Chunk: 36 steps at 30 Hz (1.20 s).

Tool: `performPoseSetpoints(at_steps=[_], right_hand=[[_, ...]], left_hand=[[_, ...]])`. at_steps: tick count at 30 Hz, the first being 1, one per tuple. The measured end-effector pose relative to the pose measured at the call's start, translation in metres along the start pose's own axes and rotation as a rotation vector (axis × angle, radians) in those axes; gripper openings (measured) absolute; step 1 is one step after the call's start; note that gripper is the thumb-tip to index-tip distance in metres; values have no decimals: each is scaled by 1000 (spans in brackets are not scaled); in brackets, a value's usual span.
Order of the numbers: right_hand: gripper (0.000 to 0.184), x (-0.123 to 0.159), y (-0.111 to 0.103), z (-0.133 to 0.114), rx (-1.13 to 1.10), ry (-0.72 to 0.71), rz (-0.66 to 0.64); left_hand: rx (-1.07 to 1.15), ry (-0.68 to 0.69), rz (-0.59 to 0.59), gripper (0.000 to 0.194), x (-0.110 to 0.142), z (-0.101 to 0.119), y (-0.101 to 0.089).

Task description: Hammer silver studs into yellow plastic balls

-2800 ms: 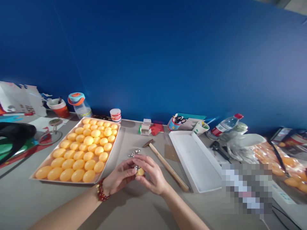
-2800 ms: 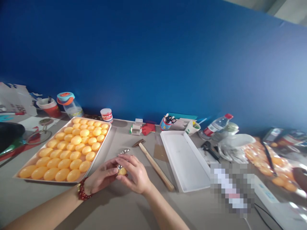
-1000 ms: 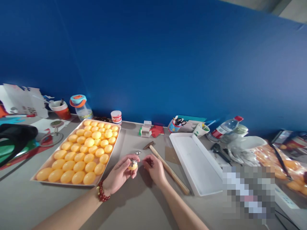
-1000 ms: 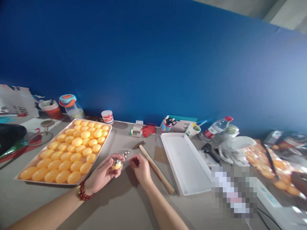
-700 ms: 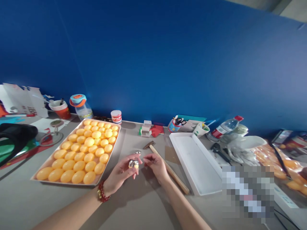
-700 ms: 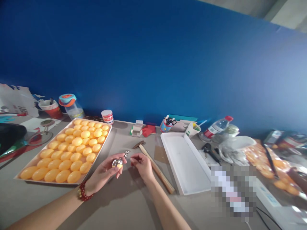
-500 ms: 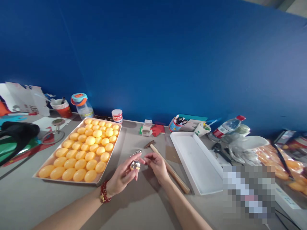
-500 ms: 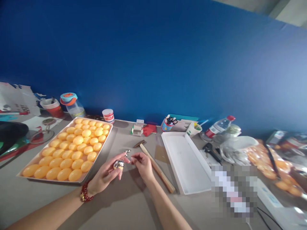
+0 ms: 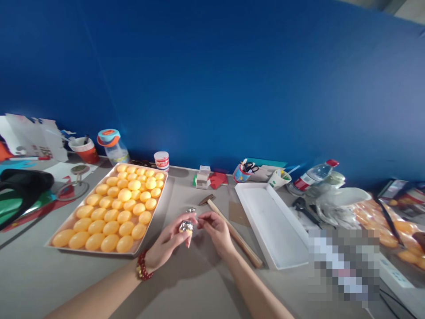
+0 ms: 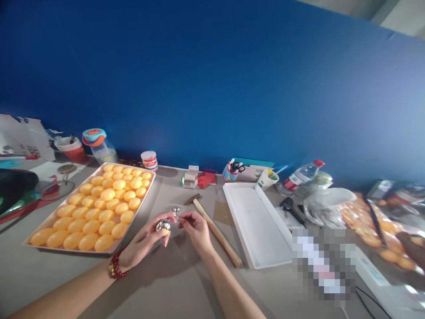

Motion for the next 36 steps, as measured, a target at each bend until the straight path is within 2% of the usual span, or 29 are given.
performPoseSetpoints(at_steps=[9, 14, 17, 21, 31, 36], right_hand=[[23, 4, 5, -12, -229, 43, -36], [20, 11, 15, -20, -323, 94, -144], [17, 13, 23, -25, -317, 60, -226], [13, 13, 27, -27, -264, -8, -256], [9, 14, 30, -17, -278, 41, -275], [13, 14, 30, -17, -267, 57, -267]], left_hand=[[143, -35, 28, 38, -5, -6, -1], [96, 8, 46, 38, -8, -5, -5], [45, 9, 57, 38, -9, -6, -8], [-20, 6, 65, 41, -8, -5, -9], [-121, 24, 80, 41, -8, -4, -9], [-164, 30, 79, 41, -7, -2, -8]])
Point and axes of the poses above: each hand's wrist, its own x-axis away from the middle knuckle, its own y-axis out of the palm, z = x × y, the point moved 7 cm from there along -x, towards the middle knuckle, and after that the axes turned 1 degree about z, right-handed, at the moved point
